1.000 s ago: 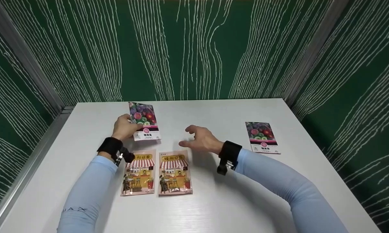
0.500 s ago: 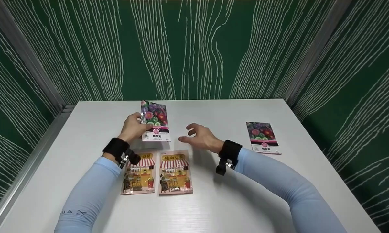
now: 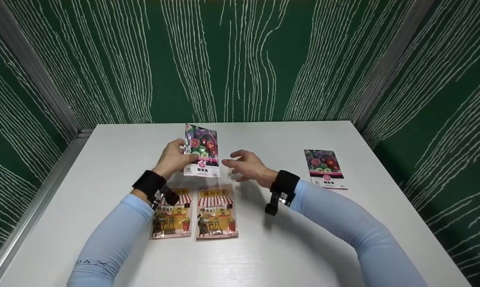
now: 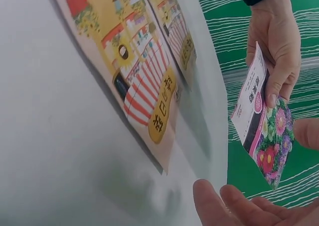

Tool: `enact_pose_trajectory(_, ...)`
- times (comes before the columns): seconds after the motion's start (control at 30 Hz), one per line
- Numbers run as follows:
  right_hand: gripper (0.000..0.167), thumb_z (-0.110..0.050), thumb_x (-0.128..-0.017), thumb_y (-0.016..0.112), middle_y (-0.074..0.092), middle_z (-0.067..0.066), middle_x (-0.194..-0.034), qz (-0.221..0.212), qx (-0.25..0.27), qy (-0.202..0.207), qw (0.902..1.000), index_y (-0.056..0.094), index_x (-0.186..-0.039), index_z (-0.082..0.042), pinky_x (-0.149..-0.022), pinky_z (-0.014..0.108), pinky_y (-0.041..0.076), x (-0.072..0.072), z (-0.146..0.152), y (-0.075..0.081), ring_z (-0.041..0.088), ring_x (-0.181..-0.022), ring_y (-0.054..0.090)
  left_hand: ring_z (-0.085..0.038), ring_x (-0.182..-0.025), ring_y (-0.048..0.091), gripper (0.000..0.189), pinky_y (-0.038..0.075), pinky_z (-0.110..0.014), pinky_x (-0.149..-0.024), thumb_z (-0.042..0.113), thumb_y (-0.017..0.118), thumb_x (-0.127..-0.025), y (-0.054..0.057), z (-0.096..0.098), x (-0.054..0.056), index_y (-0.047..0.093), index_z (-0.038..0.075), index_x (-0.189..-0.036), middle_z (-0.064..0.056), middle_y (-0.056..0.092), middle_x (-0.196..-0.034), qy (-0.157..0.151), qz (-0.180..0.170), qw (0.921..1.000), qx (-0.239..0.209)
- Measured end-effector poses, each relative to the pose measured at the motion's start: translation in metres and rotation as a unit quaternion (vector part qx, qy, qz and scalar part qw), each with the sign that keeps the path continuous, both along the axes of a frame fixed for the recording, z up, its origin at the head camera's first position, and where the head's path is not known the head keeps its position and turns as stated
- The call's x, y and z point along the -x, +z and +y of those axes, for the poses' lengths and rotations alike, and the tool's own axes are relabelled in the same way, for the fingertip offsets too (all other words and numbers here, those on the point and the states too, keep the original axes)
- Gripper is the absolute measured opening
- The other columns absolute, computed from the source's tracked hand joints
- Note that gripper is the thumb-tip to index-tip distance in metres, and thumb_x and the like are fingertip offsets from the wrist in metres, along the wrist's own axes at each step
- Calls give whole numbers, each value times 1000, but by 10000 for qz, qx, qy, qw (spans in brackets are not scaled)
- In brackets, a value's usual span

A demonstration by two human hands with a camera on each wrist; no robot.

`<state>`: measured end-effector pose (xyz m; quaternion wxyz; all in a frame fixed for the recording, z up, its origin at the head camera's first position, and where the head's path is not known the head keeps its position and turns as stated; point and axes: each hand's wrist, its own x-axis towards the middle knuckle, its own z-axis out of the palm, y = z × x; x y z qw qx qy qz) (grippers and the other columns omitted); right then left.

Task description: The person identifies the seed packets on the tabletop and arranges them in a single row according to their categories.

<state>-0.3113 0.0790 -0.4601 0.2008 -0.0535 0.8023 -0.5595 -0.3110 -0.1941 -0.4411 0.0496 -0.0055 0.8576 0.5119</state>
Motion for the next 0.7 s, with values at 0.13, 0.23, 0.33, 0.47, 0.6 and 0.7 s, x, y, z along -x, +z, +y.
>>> enact_pose_trajectory(0.13, 71, -46, -101, 76, 66, 19, -146, -204, 167, -53, 9996, 50, -154, -6, -101, 48, 62, 2, 0, -1, 40, -135, 66, -13, -67, 62, 63, 53, -29, -59, 17, 77, -100, 0, 7, -3, 49, -1, -153, -15, 69, -104, -182, 85, 9998, -58)
enact_pose_trajectory(0.23, 66, -45, -103, 74, 66, 20, -146, -246, 195, -113, 9994, 51, -152, -6, -101, 48, 63, 2, -1, 0, 39, -135, 66, -13, -63, 60, 55, 53, -31, -57, 17, 77, -100, 0, 14, -5, 54, 0, -147, -11, 68, -92, -336, 109, 9993, -86)
enact_pose_trajectory(0.33, 64, -43, -105, 72, 66, 21, -145, -240, 253, -156, 9993, 52, -152, -5, -101, 48, 62, 2, -1, 0, 39, -133, 68, -12, -64, 62, 55, 53, -30, -58, 17, 76, -101, -3, 20, -4, 54, 0, -148, -16, 70, -100, -421, 97, 9990, -126)
enact_pose_trajectory(0.47, 63, -41, -105, 72, 66, 21, -145, -221, 418, -160, 9988, 53, -152, -3, -100, 47, 63, 2, 0, 1, 37, -128, 71, -12, -64, 59, 63, 50, -28, -58, 17, 76, -101, -5, 26, -4, 49, -2, -154, -19, 68, -105, -453, 62, 9989, -39)
enact_pose_trajectory(0.6, 60, -38, -105, 73, 68, 21, -142, -213, 571, -210, 9979, 56, -149, -1, -95, 45, 65, 4, 2, 0, 35, -123, 73, -13, -65, 56, 61, 47, -28, -58, 18, 77, -100, -8, 32, -4, 51, -1, -152, -10, 63, -95, -425, 81, 9990, 128)
enact_pose_trajectory(0.7, 59, -37, -104, 74, 70, 21, -138, -209, 613, -308, 9974, 58, -147, -1, -91, 43, 66, 5, 6, -1, 32, -116, 76, -14, -69, 60, 55, 48, -27, -60, 18, 78, -99, -10, 35, -4, 55, 1, -146, -7, 64, -95, -423, 64, 9990, 124)
